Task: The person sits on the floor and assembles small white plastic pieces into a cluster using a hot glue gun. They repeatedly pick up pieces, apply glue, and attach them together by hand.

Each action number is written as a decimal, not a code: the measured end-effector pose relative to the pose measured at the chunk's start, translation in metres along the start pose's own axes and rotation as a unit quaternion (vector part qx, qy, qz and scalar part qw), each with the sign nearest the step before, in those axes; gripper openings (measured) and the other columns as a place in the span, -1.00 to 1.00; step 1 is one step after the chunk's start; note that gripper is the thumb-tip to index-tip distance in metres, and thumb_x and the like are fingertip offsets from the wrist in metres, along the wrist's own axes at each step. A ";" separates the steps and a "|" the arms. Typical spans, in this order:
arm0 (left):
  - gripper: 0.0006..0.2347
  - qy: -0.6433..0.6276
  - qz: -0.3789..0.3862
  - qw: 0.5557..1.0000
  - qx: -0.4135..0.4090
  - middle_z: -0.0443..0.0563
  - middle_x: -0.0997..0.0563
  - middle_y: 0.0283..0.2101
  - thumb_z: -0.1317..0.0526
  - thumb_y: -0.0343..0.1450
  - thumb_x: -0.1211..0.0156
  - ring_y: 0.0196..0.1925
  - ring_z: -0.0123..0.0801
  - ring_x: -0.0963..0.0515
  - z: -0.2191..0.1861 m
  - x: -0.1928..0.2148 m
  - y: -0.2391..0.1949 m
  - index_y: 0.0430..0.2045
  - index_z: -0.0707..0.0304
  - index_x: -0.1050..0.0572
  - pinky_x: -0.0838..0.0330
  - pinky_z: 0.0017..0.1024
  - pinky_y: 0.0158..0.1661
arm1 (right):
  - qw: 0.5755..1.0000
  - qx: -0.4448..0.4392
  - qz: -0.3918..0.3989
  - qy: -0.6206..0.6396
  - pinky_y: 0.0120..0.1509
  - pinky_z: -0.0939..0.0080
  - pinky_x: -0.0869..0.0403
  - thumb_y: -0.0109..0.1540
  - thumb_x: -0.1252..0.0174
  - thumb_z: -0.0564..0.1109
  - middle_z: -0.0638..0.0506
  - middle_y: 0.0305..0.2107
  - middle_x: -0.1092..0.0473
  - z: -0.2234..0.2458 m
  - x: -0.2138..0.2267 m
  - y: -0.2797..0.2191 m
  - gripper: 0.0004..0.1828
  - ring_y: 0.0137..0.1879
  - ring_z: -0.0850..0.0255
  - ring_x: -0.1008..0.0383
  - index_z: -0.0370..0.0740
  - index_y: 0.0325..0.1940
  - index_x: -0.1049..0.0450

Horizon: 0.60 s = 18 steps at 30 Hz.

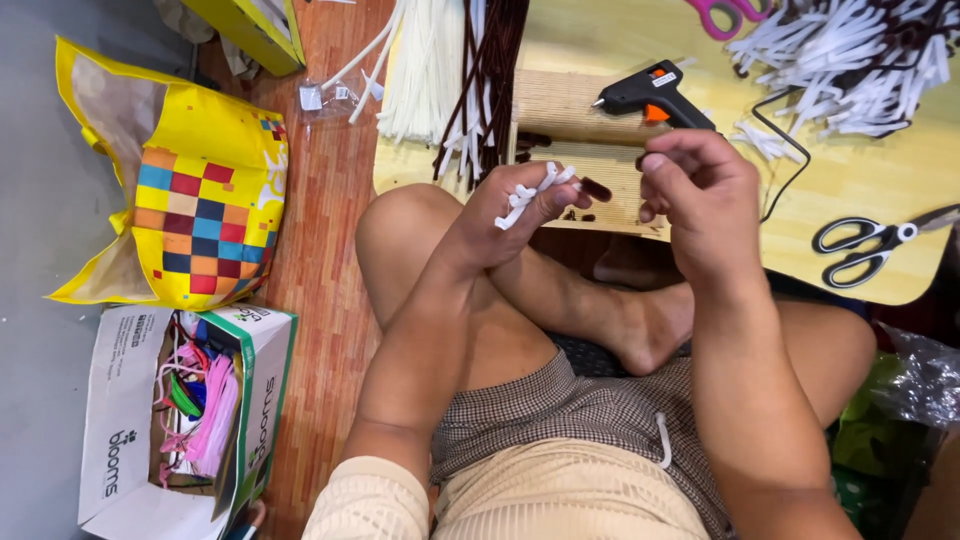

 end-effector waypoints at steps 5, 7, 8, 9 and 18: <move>-0.82 0.059 0.031 0.998 -0.017 0.14 -0.47 -0.54 0.27 0.55 -0.13 -0.36 -0.46 -0.38 -0.005 -0.007 0.002 -0.38 0.41 -0.57 -0.42 -0.36 -0.28 | 1.000 0.030 0.006 -0.002 -0.27 0.39 -0.58 0.28 -0.30 -0.35 -0.08 -0.29 -0.52 0.047 -0.017 -0.023 -0.80 -0.34 0.40 -0.46 -0.38 -0.01 -0.55; -0.83 0.071 0.034 0.997 -0.024 0.17 -0.50 -0.51 0.29 0.55 -0.13 -0.35 -0.43 -0.41 -0.005 -0.007 0.001 -0.39 0.42 -0.56 -0.43 -0.33 -0.27 | 0.999 0.033 0.019 -0.021 -0.26 0.44 -0.56 0.24 -0.33 -0.36 -0.09 -0.21 -0.56 0.054 -0.024 -0.026 -0.80 -0.29 0.44 -0.47 -0.36 -0.05 -0.58; -0.84 0.078 0.043 0.996 -0.024 0.16 -0.49 -0.52 0.29 0.55 -0.13 -0.38 -0.42 -0.42 -0.004 -0.007 0.001 -0.40 0.40 -0.55 -0.43 -0.35 -0.28 | 0.999 0.026 0.029 -0.036 -0.26 0.51 -0.49 0.23 -0.34 -0.34 -0.05 -0.24 -0.57 0.055 -0.028 -0.027 -0.82 -0.29 0.48 -0.43 -0.34 -0.07 -0.60; -0.84 0.085 0.052 0.995 -0.024 0.14 -0.49 -0.52 0.29 0.55 -0.12 -0.41 -0.40 -0.43 -0.003 -0.007 0.001 -0.41 0.38 -0.54 -0.42 -0.37 -0.29 | 0.998 0.018 0.039 -0.052 -0.27 0.57 -0.42 0.23 -0.36 -0.32 0.00 -0.26 -0.57 0.057 -0.032 -0.027 -0.83 -0.29 0.53 -0.39 -0.31 -0.09 -0.62; -0.82 0.100 0.062 0.993 -0.026 0.12 -0.45 -0.52 0.31 0.54 -0.14 -0.40 -0.41 -0.42 -0.011 -0.007 0.002 -0.47 0.39 -0.48 -0.41 -0.36 -0.31 | 0.997 -0.033 0.052 -0.037 -0.14 0.45 -0.53 0.21 -0.38 -0.28 -0.02 -0.39 -0.57 0.059 -0.045 -0.023 -0.81 -0.30 0.45 -0.48 -0.35 -0.10 -0.62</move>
Point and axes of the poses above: each hand's wrist, its own y-axis towards the middle knuckle, its own x-axis out of the back of the hand, z = x × y, the point moved 1 cm from there along y, towards the middle knuckle
